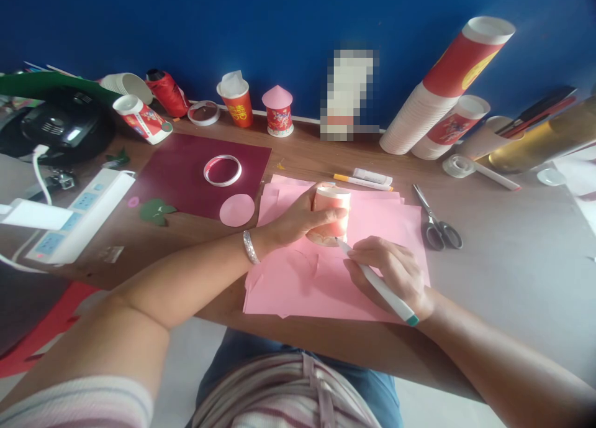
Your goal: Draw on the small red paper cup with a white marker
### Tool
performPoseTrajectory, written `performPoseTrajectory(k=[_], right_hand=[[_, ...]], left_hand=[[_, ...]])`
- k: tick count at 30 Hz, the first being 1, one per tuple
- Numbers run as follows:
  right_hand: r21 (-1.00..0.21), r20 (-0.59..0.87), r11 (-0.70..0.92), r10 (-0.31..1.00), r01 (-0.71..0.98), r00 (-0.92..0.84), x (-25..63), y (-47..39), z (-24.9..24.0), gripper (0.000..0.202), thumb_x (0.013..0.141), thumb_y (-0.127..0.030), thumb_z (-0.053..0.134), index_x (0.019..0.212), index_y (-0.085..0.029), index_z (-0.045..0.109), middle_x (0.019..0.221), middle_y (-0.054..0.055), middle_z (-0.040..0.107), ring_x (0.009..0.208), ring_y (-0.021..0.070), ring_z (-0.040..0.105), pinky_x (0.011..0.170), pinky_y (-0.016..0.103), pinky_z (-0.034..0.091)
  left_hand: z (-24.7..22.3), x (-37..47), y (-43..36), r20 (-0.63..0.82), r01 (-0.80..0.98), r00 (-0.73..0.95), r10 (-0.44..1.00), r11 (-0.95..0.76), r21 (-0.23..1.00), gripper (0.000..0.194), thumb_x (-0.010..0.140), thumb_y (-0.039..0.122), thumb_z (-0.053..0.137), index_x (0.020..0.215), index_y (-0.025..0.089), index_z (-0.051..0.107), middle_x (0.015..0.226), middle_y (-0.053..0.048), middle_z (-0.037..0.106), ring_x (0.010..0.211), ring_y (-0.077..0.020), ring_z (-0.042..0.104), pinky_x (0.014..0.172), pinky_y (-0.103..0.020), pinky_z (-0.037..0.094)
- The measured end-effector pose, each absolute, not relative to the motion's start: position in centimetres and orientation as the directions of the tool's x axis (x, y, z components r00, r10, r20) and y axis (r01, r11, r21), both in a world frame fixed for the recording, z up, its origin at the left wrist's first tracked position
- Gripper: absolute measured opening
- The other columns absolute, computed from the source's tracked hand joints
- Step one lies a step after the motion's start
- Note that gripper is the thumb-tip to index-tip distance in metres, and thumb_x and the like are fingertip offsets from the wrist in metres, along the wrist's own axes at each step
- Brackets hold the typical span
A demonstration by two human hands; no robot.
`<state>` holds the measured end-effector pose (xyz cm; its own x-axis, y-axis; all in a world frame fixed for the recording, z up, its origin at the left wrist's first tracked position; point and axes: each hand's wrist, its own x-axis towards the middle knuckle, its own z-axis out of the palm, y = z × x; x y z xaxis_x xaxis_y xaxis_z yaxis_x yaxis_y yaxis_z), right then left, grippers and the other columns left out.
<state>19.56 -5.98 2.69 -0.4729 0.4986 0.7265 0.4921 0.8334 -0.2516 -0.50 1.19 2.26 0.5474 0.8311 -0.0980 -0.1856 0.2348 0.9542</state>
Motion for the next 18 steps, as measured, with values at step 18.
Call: performPoseTrajectory(k=[18], right_hand=[[-0.249,0.732,0.835,0.494,0.490,-0.470,19.58,-5.99,2.72,0.018,0.091,-0.005,0.066,0.100,-0.017,0.058,0.079,0.003,0.066,0.066,0.0125,0.065,0.057,0.024,0.056]], left_hand=[[2.50,-0.20,1.14,-0.105,-0.174,0.533,0.840,0.229,0.958,0.049,0.077,0.045,0.083,0.105,0.018,0.054,0.095,-0.004,0.061,0.083,-0.0142,0.058,0.073,-0.028,0.047]])
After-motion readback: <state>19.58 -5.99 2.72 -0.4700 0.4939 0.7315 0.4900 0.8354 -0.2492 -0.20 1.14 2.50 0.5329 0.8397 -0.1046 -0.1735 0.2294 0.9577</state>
